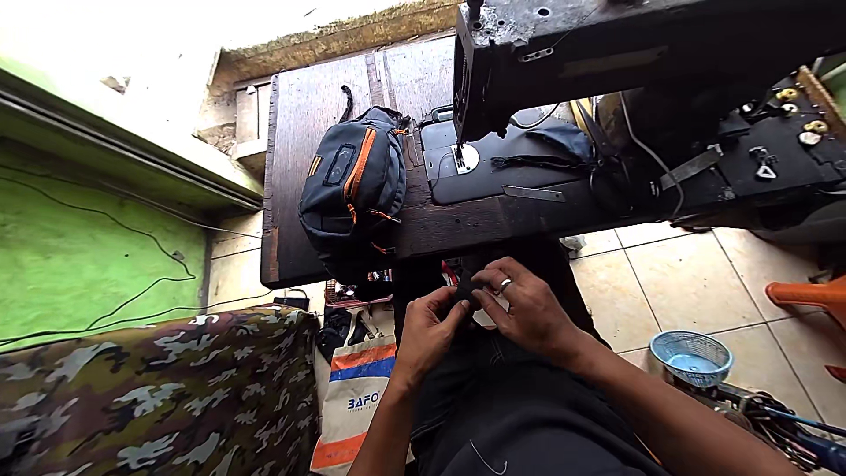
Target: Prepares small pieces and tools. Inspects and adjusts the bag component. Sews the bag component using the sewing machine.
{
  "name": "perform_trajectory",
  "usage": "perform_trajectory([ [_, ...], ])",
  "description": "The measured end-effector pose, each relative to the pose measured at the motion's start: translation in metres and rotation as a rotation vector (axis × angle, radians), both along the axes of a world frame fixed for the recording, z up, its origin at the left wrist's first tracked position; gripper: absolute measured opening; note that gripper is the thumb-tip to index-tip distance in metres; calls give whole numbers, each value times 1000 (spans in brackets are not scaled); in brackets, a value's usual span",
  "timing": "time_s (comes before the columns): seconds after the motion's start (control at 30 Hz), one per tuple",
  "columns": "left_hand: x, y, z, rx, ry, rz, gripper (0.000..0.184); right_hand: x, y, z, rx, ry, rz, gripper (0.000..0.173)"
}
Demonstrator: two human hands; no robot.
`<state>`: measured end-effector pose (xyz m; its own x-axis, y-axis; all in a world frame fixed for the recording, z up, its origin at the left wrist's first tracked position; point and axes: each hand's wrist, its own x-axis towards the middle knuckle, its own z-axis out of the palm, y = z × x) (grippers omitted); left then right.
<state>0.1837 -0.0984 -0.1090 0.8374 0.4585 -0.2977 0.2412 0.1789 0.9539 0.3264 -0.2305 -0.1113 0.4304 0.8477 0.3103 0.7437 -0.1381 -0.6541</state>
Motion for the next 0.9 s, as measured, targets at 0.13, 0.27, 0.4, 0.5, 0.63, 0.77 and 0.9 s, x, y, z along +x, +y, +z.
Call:
perform_trajectory([
  [0.13,1,-5,-2,203,-3,-3,16,-4,5,-9,-2,-75,6,18],
  [0.27,0,-6,-7,503,7,-51,19,-3,8,-7,-65,-165,44,18],
  [0.4,0,-6,-9,706,-11,-111,21,0,14,-10,-45,-316,61,18],
  [0.5,1,2,-6,670,-46,-177,21,4,17,-12,-10,-286,78,17],
  [0.63,-1,10,-5,392,-103,-184,21,18,15,1,-17,419,130,9],
  [0.77,-7,12,-9,91,-92,-120,21,41,4,4,206,1309,173,13],
  [0.9,-9,12,-8,-78,-63,-73,22,60,-15,1,-85,812,114,28],
])
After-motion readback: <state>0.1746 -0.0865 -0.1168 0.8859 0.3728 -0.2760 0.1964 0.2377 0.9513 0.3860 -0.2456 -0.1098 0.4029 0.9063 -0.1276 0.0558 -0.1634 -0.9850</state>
